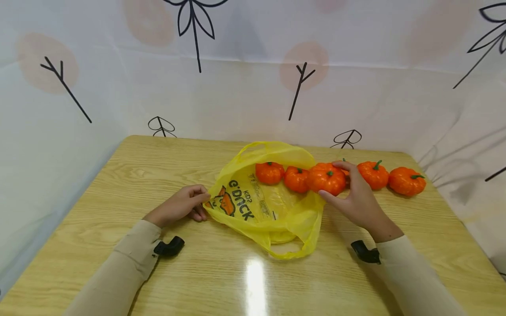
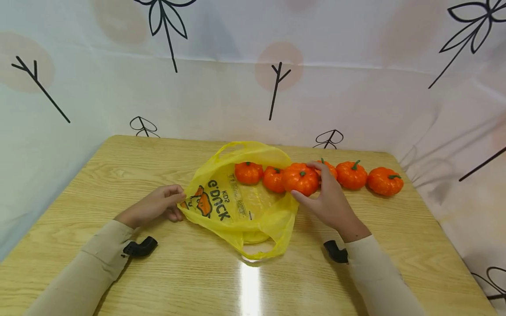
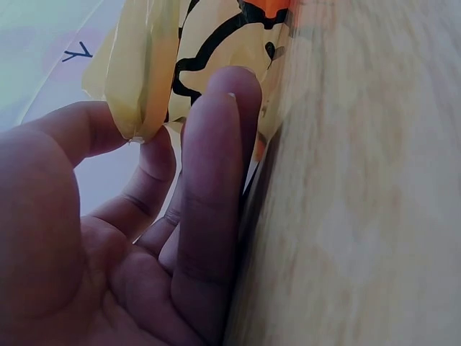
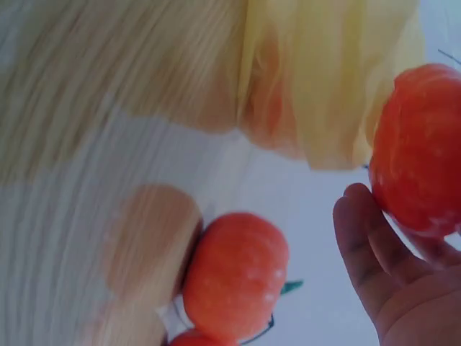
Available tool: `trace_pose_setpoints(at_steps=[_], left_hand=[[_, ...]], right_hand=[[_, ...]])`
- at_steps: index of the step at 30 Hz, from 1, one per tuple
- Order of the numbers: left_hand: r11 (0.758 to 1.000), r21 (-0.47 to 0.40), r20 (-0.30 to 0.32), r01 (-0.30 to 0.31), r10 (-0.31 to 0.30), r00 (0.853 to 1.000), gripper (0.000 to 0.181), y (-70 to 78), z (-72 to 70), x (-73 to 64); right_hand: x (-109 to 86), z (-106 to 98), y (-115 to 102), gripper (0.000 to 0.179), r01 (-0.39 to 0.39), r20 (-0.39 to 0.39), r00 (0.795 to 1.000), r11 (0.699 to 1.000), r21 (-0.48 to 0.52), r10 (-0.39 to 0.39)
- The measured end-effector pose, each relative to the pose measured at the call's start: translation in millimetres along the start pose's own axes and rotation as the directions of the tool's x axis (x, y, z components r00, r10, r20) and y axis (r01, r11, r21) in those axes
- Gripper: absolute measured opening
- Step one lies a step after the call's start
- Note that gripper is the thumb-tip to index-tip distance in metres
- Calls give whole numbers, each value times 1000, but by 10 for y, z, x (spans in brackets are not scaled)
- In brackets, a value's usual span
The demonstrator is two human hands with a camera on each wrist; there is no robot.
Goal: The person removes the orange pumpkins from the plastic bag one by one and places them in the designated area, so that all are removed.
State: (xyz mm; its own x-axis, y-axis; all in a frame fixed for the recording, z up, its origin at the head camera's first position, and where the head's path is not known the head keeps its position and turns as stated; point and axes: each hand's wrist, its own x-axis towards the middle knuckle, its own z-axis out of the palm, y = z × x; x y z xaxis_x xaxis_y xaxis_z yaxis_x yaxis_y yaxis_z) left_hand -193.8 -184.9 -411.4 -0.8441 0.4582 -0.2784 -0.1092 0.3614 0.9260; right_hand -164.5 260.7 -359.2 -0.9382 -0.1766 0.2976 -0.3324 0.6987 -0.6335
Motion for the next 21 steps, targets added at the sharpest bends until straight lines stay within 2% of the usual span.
trace_pose_setpoints(at_steps=[9, 14, 21], left_hand=[[1000, 8, -7, -2, 2, 1000, 31, 2, 3, 1], [1000, 9, -4, -1, 1, 1000, 31, 3, -5, 2], [1000, 5, -5, 2, -2, 1000, 31, -1, -6, 4]], right_hand=[[-62, -128, 96, 71, -64, 89, 994, 995, -81, 71], [-79, -182, 143, 70, -26, 89, 995, 995, -99, 35], [-99, -262, 205, 68, -4, 151, 988, 991, -131, 24]])
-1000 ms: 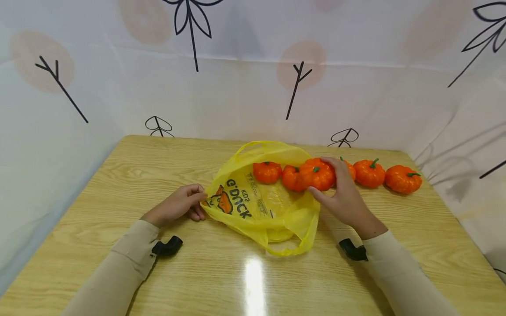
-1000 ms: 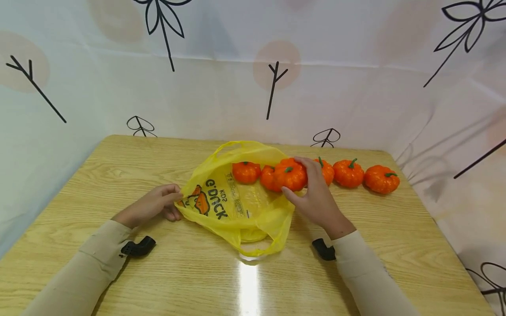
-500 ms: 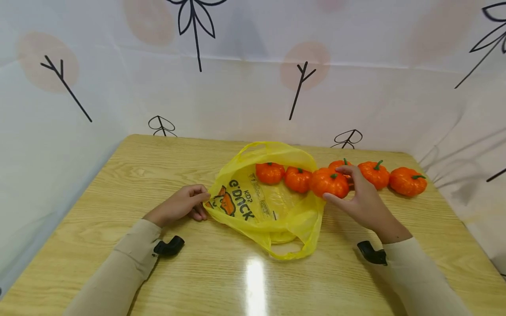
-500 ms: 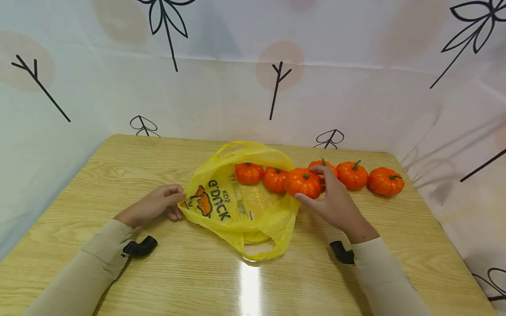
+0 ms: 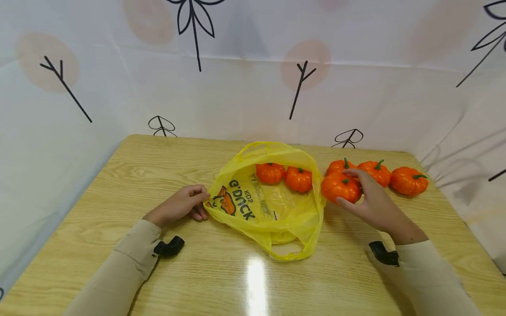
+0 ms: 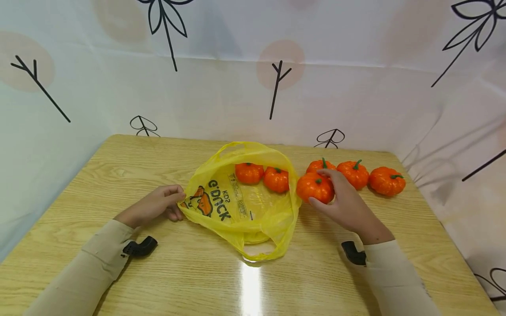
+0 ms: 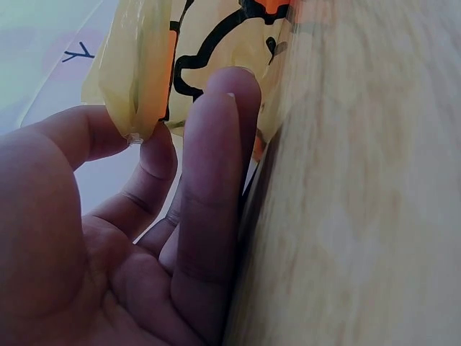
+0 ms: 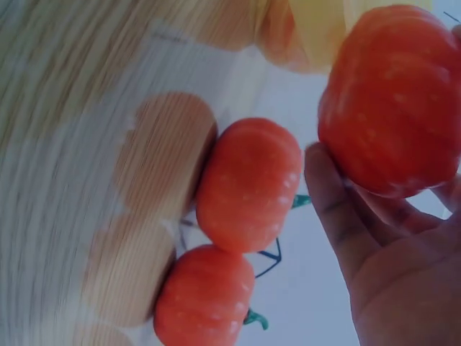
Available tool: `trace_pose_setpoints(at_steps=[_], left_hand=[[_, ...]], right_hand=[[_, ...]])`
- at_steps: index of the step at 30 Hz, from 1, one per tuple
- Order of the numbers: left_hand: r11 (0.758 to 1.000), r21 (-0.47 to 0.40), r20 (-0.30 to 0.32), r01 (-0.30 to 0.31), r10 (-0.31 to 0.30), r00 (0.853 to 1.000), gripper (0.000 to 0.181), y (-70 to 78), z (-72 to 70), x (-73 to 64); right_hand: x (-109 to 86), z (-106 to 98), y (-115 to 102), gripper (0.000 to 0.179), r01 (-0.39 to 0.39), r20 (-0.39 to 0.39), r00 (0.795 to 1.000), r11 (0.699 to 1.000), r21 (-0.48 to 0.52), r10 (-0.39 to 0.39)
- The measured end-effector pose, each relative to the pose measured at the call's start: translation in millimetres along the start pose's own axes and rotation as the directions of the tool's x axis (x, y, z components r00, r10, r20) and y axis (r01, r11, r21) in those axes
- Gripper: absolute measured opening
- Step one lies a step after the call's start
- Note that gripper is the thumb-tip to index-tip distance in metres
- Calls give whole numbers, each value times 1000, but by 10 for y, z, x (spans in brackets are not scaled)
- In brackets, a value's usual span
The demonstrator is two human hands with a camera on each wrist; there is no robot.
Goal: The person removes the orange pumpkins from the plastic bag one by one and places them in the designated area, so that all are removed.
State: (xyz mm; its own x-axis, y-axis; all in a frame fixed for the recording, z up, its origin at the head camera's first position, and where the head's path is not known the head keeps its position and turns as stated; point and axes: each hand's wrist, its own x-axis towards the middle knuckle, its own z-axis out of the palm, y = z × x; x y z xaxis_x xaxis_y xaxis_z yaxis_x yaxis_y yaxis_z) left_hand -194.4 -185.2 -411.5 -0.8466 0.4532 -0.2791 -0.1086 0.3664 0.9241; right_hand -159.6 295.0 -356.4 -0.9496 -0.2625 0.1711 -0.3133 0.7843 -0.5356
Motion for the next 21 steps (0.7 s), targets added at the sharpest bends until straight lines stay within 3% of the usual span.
trace_pose_setpoints(at_steps=[21], left_hand=[[1000, 3, -6, 3, -3, 1000, 32, 2, 1, -9]], right_hand=[[0, -24, 170, 75, -37, 52, 998, 997, -66, 41]])
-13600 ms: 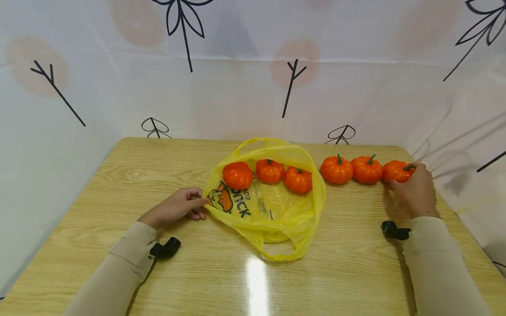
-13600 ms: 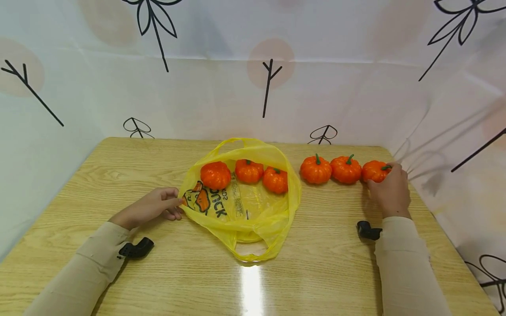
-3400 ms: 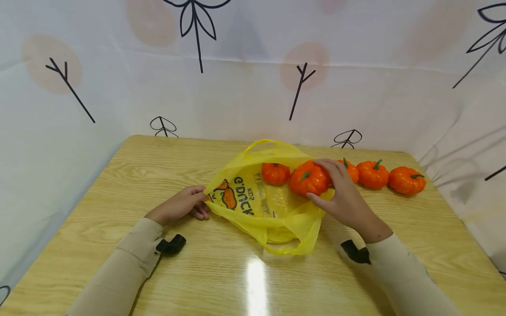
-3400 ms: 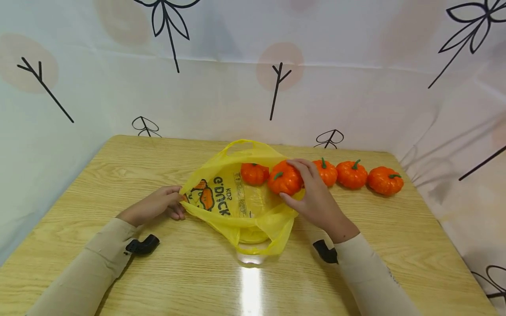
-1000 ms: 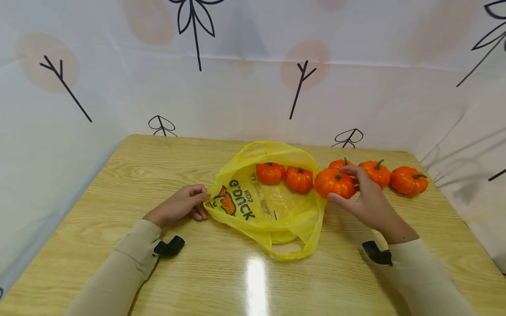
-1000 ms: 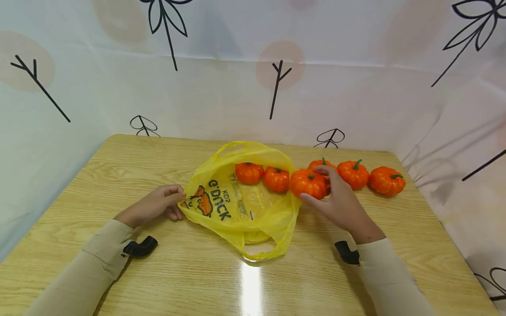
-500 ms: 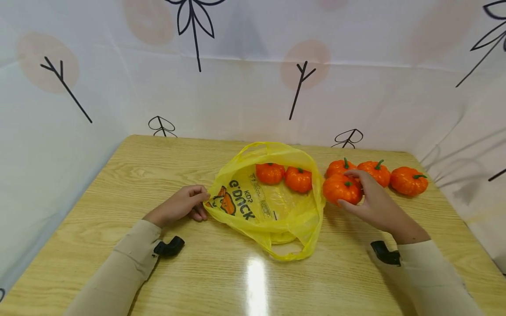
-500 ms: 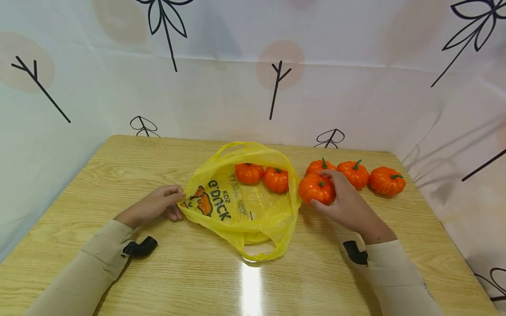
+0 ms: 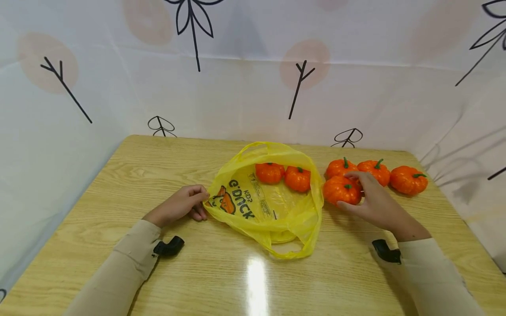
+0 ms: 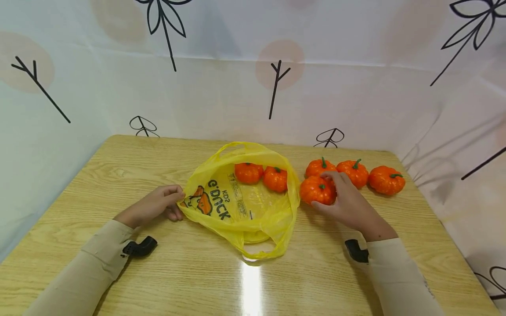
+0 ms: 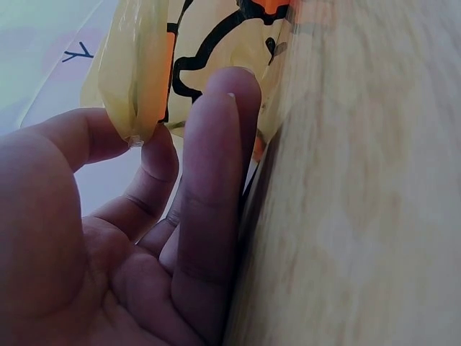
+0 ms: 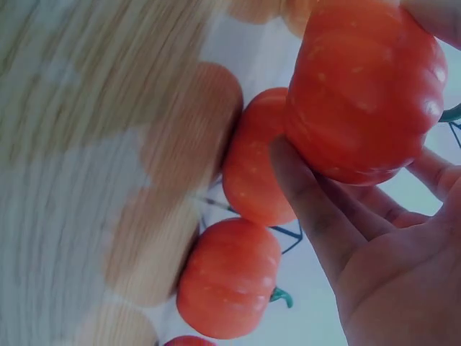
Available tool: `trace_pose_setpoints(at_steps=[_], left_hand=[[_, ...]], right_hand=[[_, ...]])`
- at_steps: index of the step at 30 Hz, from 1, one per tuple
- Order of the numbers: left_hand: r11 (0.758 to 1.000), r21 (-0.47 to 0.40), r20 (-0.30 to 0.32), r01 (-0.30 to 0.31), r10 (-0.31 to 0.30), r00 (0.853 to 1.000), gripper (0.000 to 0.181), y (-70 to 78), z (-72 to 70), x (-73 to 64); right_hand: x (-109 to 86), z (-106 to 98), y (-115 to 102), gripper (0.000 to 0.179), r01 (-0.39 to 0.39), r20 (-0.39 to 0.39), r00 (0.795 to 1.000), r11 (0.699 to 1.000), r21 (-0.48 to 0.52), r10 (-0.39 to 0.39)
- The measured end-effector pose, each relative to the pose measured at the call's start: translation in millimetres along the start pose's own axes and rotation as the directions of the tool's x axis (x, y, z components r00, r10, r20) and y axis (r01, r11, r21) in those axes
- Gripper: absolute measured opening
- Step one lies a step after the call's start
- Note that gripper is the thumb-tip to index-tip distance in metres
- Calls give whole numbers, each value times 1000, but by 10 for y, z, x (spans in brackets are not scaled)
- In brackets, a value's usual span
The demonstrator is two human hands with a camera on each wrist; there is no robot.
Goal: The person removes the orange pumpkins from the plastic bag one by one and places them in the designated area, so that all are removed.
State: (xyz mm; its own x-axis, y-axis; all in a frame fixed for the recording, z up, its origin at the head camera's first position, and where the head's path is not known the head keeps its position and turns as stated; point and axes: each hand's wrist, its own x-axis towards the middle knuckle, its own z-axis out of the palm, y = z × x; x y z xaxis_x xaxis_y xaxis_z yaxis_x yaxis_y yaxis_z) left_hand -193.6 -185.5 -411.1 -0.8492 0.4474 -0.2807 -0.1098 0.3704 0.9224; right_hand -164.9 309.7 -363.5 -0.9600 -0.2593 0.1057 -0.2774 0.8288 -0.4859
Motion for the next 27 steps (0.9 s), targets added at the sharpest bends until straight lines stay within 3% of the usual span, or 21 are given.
trace_pose_setpoints(at_steps=[27], left_hand=[[1000, -8, -4, -1, 1, 1000, 32, -6, 7, 14]], right_hand=[[42, 9, 190, 77, -84, 27, 996, 995, -51, 86]])
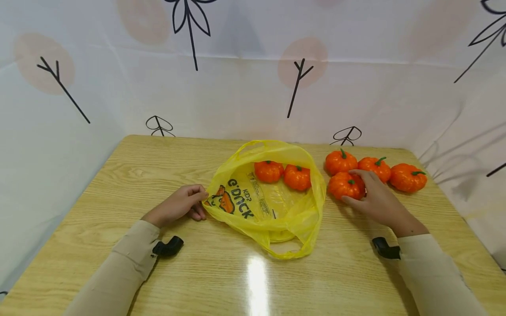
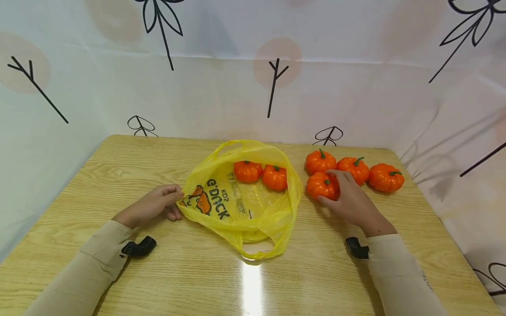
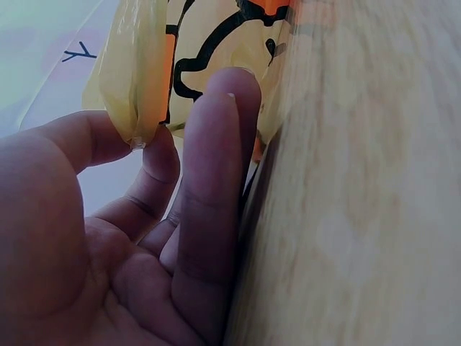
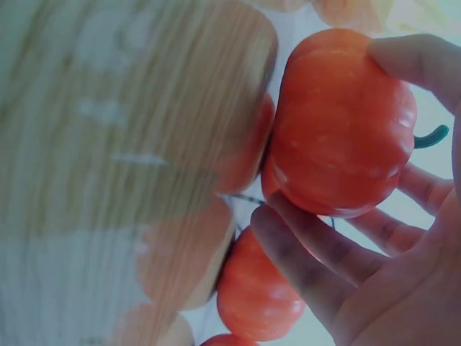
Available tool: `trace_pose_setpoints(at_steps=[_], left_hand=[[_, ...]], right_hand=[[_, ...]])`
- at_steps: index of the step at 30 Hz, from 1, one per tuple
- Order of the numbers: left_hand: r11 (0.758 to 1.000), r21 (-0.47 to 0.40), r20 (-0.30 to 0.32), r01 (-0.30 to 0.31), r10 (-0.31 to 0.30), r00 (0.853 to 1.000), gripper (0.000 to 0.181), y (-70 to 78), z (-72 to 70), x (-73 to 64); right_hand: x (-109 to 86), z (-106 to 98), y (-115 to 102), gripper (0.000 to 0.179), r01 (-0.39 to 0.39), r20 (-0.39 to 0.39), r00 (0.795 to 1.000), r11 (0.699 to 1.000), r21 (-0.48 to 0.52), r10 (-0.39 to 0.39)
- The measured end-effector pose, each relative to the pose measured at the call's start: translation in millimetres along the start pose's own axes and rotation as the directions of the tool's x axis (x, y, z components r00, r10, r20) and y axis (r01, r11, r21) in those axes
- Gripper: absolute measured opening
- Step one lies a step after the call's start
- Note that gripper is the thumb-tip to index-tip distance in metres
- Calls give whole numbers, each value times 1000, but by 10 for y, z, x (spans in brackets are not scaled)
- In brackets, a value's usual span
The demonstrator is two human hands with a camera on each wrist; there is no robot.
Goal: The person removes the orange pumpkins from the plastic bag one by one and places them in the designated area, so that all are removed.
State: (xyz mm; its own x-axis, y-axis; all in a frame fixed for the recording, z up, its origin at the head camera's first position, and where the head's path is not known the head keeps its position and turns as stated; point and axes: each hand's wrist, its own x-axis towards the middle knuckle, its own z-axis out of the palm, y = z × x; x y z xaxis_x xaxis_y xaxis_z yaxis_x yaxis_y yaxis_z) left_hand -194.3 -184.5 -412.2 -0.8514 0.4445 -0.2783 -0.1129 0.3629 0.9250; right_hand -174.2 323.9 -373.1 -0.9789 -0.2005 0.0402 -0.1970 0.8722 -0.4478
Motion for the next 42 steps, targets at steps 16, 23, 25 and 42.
trace_pose_setpoints(at_steps=[16, 23, 25, 42], left_hand=[[1000, -8, 3, -1, 1, 1000, 30, 14, 1, 3], [1000, -9, 3, 1, -1, 1000, 30, 18, 1, 2], [1000, -11, 4, 2, -2, 1000, 30, 17, 0, 4], [1000, -10, 8, -3, 3, 1000, 27, -7, -14, 16]], right_hand=[[26, 11, 29, 81, -42, 49, 998, 999, 29, 40], [34, 11, 25, 83, -52, 67, 996, 999, 10, 51], [35, 12, 25, 83, -53, 69, 996, 999, 5, 52], [3, 14, -138, 49, -14, -277, 961, 999, 34, 23]])
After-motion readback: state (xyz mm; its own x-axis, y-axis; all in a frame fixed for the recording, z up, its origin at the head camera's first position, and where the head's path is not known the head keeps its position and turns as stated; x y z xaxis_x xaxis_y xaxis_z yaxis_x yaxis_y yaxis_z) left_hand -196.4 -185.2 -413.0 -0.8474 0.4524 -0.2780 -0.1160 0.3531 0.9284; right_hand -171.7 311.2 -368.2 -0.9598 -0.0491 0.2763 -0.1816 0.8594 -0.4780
